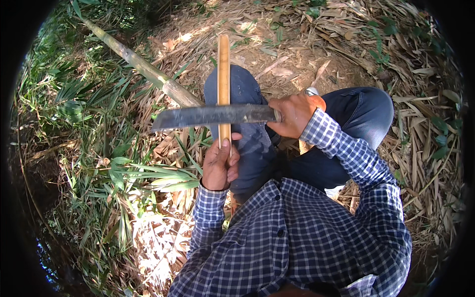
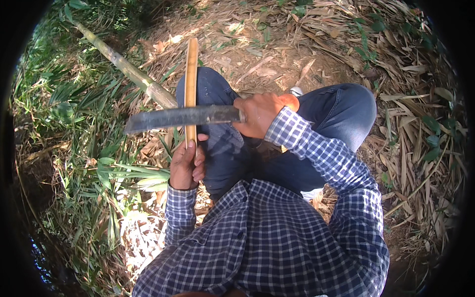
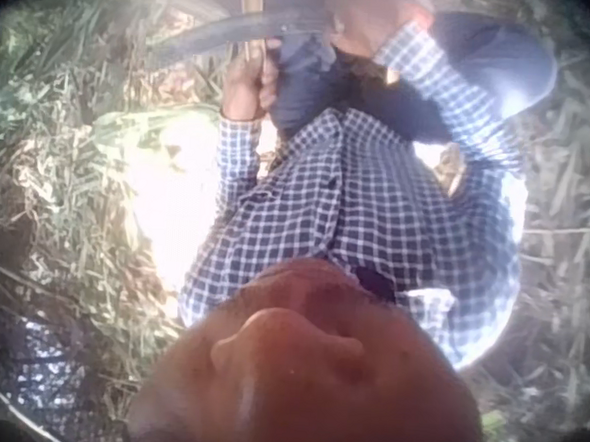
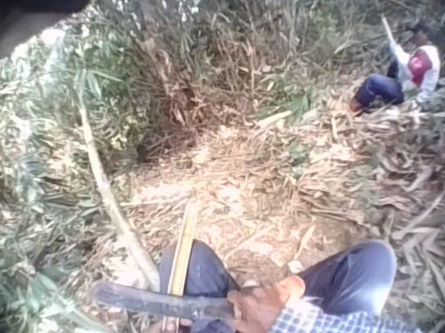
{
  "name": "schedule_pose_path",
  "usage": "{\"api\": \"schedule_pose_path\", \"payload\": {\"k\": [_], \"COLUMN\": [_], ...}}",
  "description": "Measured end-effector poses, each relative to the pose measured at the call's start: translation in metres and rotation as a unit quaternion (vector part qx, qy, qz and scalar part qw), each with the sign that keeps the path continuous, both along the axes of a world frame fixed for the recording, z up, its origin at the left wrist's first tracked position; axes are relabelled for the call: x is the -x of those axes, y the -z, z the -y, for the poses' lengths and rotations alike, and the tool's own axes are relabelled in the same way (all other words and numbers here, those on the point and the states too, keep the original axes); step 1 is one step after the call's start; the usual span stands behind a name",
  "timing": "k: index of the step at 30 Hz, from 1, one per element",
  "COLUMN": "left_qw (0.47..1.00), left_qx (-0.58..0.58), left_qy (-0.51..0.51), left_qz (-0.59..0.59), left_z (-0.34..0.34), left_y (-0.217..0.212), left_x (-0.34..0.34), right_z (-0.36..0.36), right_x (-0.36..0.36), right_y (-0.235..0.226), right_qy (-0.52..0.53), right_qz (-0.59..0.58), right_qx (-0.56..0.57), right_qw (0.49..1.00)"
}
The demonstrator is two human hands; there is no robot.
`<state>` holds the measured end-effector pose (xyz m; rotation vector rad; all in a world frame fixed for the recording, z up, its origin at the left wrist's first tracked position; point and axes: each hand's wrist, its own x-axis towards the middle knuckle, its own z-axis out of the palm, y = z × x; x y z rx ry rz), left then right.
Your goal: The person sits on the ground and uses a machete to shave a long piece of bamboo. They hold the bamboo vertically with one hand and repeatedly strike it with the machete to remove the outer layer.
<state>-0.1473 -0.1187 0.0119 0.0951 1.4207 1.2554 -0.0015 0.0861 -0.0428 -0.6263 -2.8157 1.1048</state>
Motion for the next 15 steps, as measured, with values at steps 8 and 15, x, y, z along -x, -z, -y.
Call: {"api": "schedule_pose_path", "payload": {"k": [8, 15], "left_qw": [1.000, 1.000], "left_qx": [-0.001, -0.011], "left_qy": [0.000, 0.003], "left_qz": [-0.018, -0.017], "left_z": [-0.002, 0.004], "left_y": [-0.002, -0.005], "left_x": [-0.003, -0.006], "right_z": [-0.006, -0.013], "right_x": [0.009, 0.008], "right_y": [-0.001, 0.007], "right_qy": [0.048, 0.023], "right_qz": [0.022, 0.000], "right_qx": [-0.029, -0.050], "right_qw": [0.998, 0.998]}}
